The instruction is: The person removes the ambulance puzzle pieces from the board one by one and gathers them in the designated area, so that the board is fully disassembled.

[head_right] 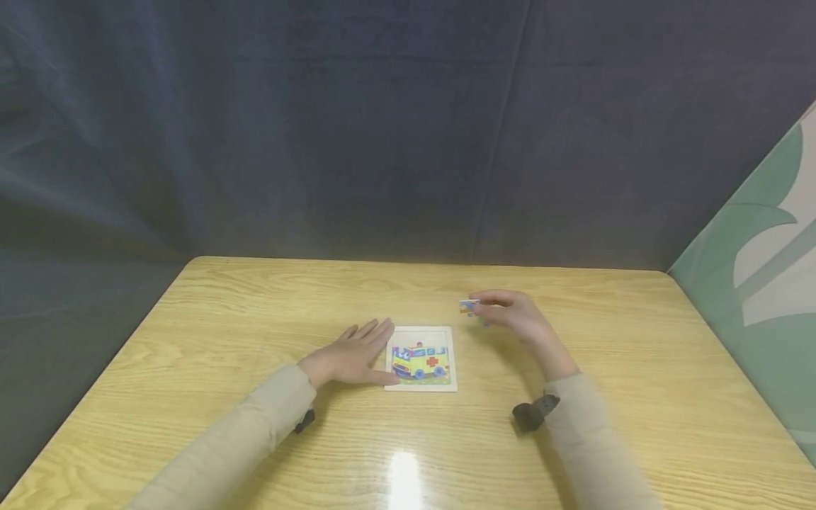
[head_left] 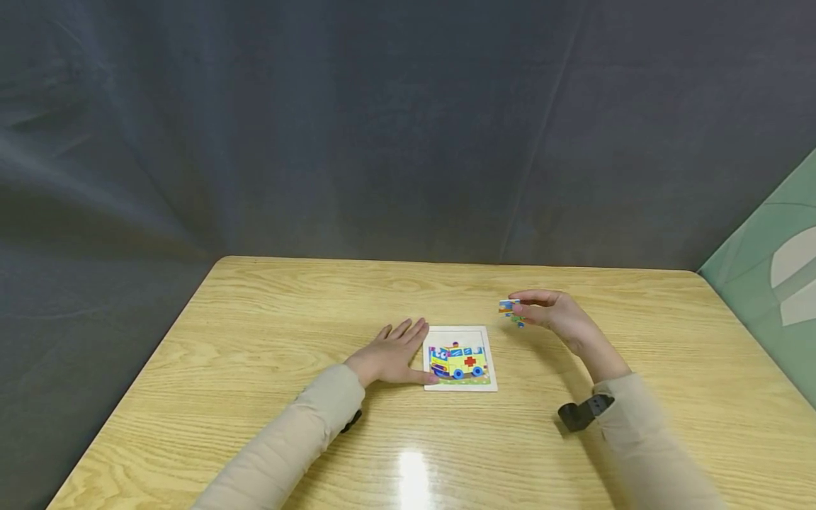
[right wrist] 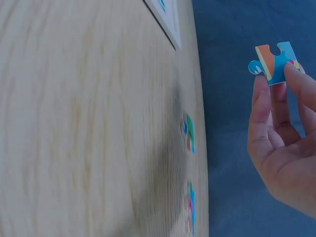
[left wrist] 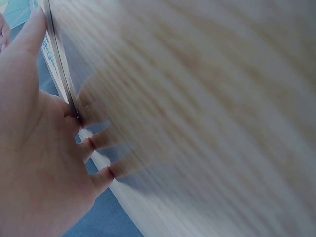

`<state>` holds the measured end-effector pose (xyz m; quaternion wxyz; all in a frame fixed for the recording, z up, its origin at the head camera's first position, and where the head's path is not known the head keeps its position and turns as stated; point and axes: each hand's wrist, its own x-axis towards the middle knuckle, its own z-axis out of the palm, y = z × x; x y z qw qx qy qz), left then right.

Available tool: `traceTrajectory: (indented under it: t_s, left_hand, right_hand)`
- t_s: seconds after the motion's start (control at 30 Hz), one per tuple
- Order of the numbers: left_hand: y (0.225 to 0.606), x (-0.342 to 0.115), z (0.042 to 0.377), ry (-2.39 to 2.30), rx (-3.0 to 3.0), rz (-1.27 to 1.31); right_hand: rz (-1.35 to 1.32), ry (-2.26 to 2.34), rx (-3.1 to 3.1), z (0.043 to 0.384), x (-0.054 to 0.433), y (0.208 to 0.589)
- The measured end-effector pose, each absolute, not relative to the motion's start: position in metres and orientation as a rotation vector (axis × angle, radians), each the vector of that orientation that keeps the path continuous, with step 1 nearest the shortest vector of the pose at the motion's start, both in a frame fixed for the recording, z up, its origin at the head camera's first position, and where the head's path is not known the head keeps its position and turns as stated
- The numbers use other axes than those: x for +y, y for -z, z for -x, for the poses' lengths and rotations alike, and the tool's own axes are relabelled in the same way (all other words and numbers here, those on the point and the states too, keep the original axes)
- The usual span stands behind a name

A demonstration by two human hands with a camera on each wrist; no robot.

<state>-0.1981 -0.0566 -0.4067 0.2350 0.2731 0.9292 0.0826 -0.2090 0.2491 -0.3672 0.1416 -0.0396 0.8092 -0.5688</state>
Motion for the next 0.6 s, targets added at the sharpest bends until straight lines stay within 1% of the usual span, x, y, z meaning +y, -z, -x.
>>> traceTrajectory:
  t_s: [0.27,0.6]
  left_hand:
    - [0.407,-0.056,0.198,-0.214,2.557,-0.755]
    - [0.406,-0.056,0.198,-0.231,2.546,-0.748]
  right_hand:
    - [0.031,1.541,2.45,0.208,0.274,0.364]
    - [0.012,1.491,2.588,0.207,0.299,0.373]
